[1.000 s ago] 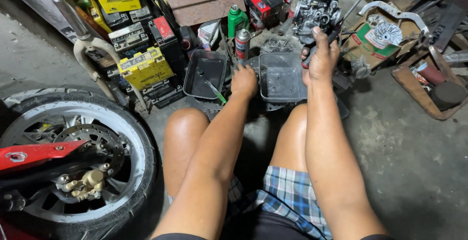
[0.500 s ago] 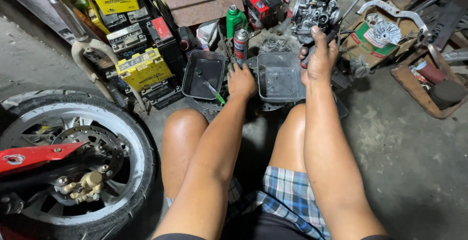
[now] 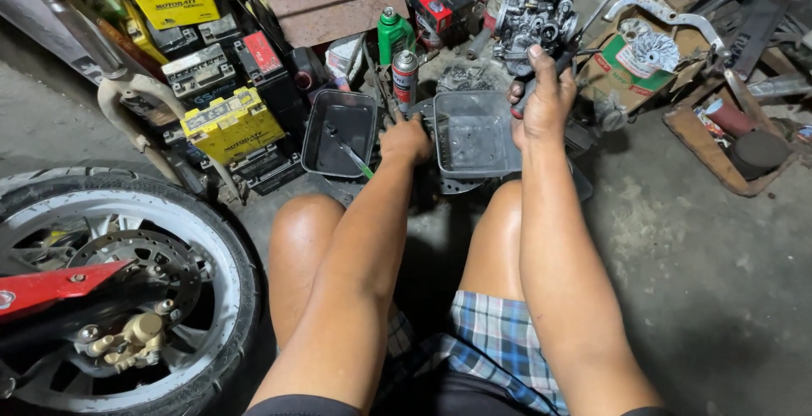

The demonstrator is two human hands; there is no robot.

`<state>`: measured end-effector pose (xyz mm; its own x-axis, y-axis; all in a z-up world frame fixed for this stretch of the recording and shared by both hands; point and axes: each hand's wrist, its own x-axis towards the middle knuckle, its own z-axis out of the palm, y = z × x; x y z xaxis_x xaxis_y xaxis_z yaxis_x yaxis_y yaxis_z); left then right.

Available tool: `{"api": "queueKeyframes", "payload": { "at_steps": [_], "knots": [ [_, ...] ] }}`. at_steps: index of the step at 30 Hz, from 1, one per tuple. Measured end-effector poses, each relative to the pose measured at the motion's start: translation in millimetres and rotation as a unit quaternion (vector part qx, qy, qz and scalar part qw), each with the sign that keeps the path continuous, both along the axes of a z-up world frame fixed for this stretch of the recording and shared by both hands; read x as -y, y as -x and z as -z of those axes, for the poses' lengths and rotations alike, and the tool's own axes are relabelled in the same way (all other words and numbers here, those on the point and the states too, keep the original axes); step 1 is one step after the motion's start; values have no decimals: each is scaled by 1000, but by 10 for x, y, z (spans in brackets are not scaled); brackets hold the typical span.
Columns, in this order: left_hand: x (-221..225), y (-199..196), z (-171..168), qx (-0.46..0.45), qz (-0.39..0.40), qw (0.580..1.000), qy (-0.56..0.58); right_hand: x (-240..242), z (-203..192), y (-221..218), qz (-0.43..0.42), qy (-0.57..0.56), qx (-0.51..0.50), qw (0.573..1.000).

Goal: Disassembling a motorcycle carburetor using a screwdriver to remove screws and separate components.

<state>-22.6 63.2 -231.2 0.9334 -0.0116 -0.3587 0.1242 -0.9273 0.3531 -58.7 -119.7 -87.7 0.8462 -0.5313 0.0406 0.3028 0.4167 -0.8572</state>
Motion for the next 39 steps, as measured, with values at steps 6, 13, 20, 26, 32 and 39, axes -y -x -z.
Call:
{"api": "queueKeyframes", "payload": {
  "at_steps": [6, 13, 20, 26, 32, 39],
  "knots": [
    [28, -31, 18, -22, 23, 999, -27, -6, 9, -2, -1, 3, 1, 1000],
    [34, 64, -173, -29, 36, 998, -41, -6, -7, 15, -3, 12, 1, 1000],
    [43, -33, 97, 28, 44, 998, -34, 3, 14, -1, -7, 10, 0, 1000],
    [50, -62, 250, 70, 70, 995, -31, -1, 61, -52, -4, 9, 1, 1000],
    [41, 154, -103, 74, 50, 996, -15, -25, 22, -10, -2, 6, 3, 1000],
    [40, -78, -162, 110, -14, 993, 43, 32, 40, -47, 6, 3, 0, 1000]
  ]
}}
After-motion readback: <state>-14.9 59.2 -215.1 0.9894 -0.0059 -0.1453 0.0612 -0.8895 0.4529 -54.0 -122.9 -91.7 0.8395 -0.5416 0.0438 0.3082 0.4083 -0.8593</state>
